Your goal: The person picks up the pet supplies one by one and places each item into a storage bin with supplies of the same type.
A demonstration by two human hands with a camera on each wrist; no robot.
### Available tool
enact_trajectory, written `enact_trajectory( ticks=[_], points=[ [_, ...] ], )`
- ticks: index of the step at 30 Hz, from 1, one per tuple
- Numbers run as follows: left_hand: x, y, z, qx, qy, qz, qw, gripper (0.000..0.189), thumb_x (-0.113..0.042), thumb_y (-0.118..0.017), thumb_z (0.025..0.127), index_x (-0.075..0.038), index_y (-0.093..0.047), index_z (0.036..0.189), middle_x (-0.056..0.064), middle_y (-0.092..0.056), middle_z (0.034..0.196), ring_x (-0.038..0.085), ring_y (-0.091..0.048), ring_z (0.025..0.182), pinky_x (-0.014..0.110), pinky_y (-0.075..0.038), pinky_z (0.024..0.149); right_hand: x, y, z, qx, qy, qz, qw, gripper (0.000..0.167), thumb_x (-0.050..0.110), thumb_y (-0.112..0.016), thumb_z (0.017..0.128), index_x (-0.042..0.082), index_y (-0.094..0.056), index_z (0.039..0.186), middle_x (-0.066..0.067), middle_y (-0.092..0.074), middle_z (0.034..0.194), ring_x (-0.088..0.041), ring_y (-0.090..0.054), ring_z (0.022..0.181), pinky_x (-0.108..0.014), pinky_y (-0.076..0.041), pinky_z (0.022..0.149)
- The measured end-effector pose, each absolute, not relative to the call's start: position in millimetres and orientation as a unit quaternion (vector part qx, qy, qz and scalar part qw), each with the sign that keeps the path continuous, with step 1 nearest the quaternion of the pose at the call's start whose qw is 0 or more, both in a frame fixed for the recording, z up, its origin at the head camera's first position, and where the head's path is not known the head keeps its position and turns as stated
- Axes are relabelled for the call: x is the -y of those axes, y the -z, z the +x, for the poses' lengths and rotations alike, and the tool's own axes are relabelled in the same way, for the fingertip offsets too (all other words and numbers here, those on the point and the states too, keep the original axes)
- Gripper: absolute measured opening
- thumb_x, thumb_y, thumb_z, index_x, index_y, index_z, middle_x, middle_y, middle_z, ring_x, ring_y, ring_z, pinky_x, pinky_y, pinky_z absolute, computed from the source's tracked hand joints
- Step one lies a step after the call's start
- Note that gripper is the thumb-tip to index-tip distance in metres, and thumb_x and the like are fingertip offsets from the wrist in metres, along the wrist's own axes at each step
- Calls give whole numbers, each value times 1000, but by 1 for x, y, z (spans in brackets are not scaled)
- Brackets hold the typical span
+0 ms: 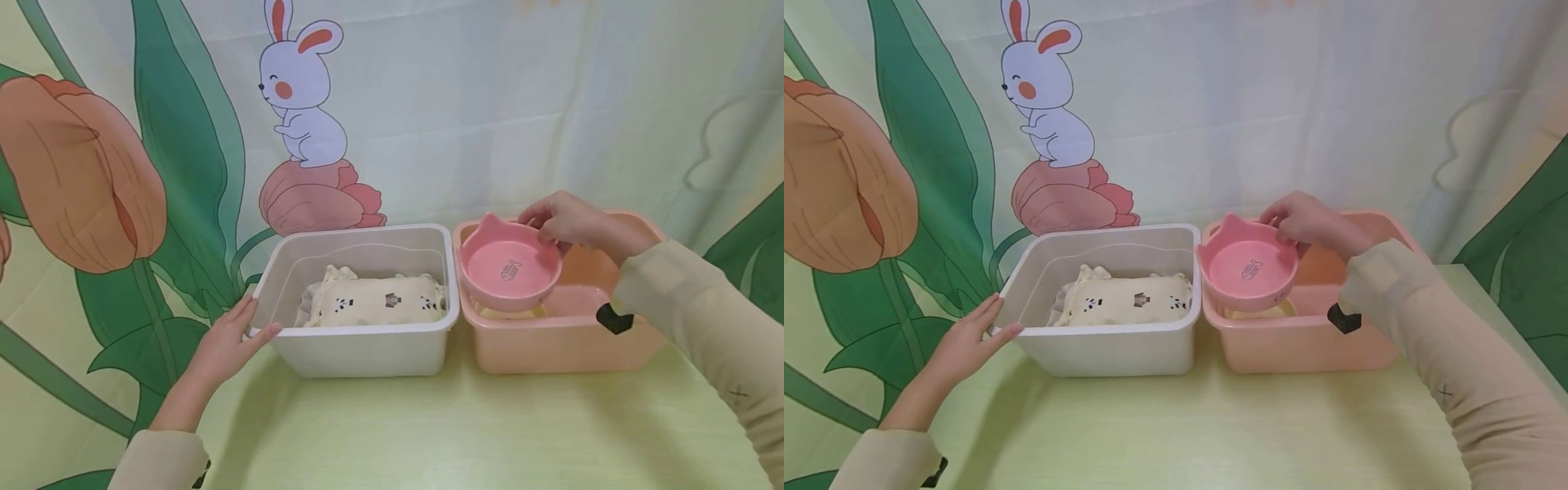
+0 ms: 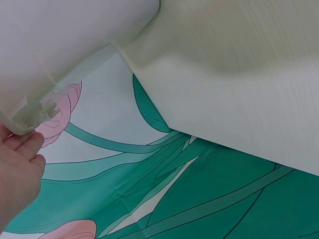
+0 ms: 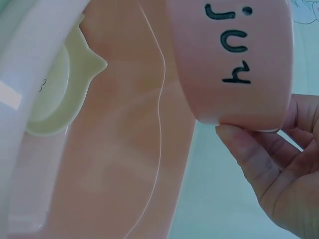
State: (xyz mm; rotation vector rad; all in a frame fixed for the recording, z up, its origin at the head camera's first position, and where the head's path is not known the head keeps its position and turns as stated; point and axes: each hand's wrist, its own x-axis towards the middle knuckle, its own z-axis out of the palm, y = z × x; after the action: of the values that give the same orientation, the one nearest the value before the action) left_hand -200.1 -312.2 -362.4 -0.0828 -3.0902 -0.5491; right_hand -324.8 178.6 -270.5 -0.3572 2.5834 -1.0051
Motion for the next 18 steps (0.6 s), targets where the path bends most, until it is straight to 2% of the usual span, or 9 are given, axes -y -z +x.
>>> enact_trajectory(
  ticks=[18],
  points=[
    [314, 364, -201, 985, 171, -29, 4, 82, -57, -39, 86, -1, -17, 140, 18, -13, 147, 46, -18, 129, 64, -22, 96, -186, 278, -334, -909, 362, -125, 163, 42, -5, -46, 80, -3, -49, 122, -24, -55, 109, -19, -60, 65, -35, -54, 59]
  ],
)
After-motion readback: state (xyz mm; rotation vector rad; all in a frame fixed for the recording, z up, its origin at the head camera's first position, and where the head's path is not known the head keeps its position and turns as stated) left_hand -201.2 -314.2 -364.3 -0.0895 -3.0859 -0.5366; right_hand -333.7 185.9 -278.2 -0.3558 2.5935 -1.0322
